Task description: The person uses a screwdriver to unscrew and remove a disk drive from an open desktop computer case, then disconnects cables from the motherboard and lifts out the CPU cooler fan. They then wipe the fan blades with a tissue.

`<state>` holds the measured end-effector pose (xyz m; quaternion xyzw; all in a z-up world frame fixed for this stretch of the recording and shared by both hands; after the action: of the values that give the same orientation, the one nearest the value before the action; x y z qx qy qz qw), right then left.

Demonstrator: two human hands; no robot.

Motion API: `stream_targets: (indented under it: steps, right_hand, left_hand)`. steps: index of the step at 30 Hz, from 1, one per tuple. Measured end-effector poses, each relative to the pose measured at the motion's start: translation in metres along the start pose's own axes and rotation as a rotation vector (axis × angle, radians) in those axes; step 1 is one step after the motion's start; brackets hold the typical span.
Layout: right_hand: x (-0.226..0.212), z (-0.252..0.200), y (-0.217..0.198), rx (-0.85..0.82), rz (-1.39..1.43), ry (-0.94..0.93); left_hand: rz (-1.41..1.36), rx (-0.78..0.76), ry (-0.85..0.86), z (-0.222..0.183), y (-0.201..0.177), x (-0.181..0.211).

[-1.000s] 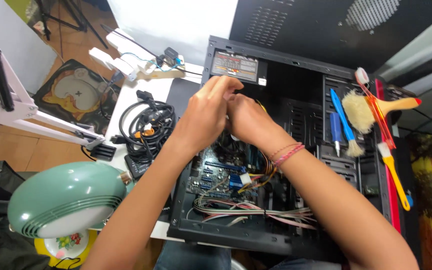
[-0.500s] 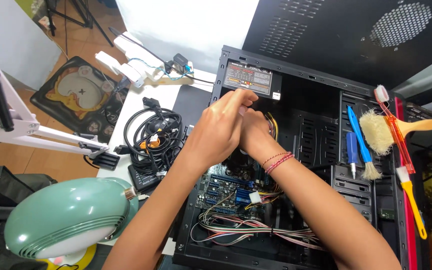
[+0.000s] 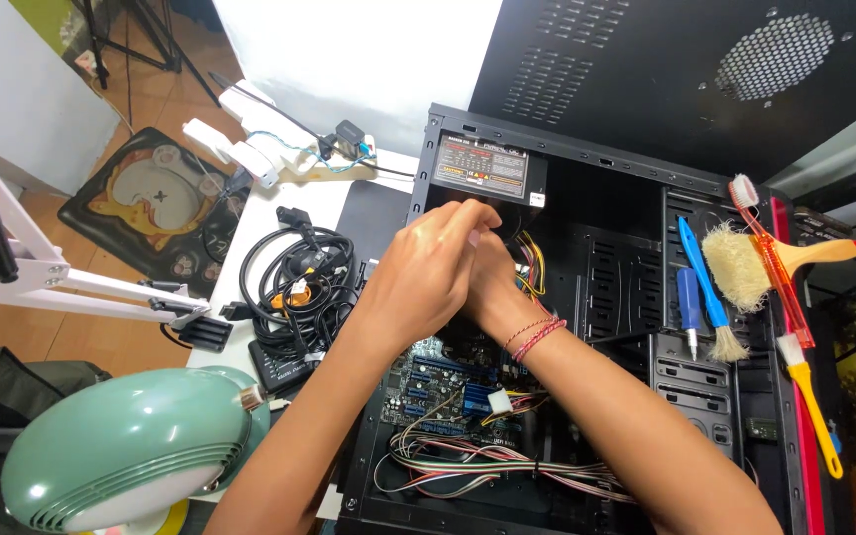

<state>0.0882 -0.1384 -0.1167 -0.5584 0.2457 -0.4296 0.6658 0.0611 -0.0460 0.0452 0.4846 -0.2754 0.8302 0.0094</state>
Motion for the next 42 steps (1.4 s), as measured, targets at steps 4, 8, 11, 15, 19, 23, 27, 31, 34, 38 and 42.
stream_targets:
  steps: [4, 8, 11, 15, 19, 23, 27, 31, 34, 38, 42]
  right_hand:
    - [0.007, -0.004, 0.014, 0.090, 0.062, 0.038]
    - [-0.002, 0.002, -0.007, 0.033, 0.017, -0.025]
    - [-0.002, -0.002, 0.010, -0.016, -0.096, -0.035]
    - [-0.003, 0.002, -0.009, -0.086, 0.002, 0.027]
    - [-0.012, 0.003, -0.025, 0.090, -0.006, -0.006]
    - [-0.010, 0.003, -0.024, 0.069, 0.017, 0.011]
    - [-0.003, 0.000, -0.018, 0.072, 0.093, 0.071]
    - [-0.012, 0.008, -0.038, 0.096, 0.026, 0.018]
    - [-0.009, 0.007, -0.030, -0.002, 0.231, 0.148]
    - [-0.016, 0.006, -0.047, 0.208, 0.175, 0.081]
    - [-0.012, 0.006, -0.037, 0.133, 0.200, 0.114]
  left_hand:
    - [0.011, 0.001, 0.004, 0.000, 0.001, 0.000]
    - [0.068, 0.008, 0.010, 0.000, 0.003, 0.000]
    - [0.086, 0.002, -0.017, 0.001, 0.004, -0.002]
    - [0.104, 0.002, -0.004, 0.000, 0.004, -0.002]
    - [0.118, 0.006, 0.023, -0.002, 0.005, -0.001]
    - [0.181, -0.020, -0.020, -0.001, 0.008, -0.006]
    - [0.187, -0.028, -0.024, -0.001, 0.008, -0.005]
    - [0.164, -0.016, 0.021, -0.004, 0.009, -0.005]
    - [0.183, -0.021, 0.024, -0.005, 0.010, -0.006]
    - [0.185, -0.036, 0.011, -0.004, 0.010, -0.006]
    - [0.193, -0.046, -0.008, -0.004, 0.010, -0.006]
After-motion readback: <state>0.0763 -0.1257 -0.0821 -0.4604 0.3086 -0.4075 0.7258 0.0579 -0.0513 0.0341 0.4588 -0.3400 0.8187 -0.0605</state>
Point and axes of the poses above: each hand's wrist, its own z-axis towards the middle knuckle, its own y-axis out of the palm, x = y × z, the point moved 9 cm from there along z, towards the middle knuckle, and after that the axes turned 10 degrees about -y, right-handed, at the moved point
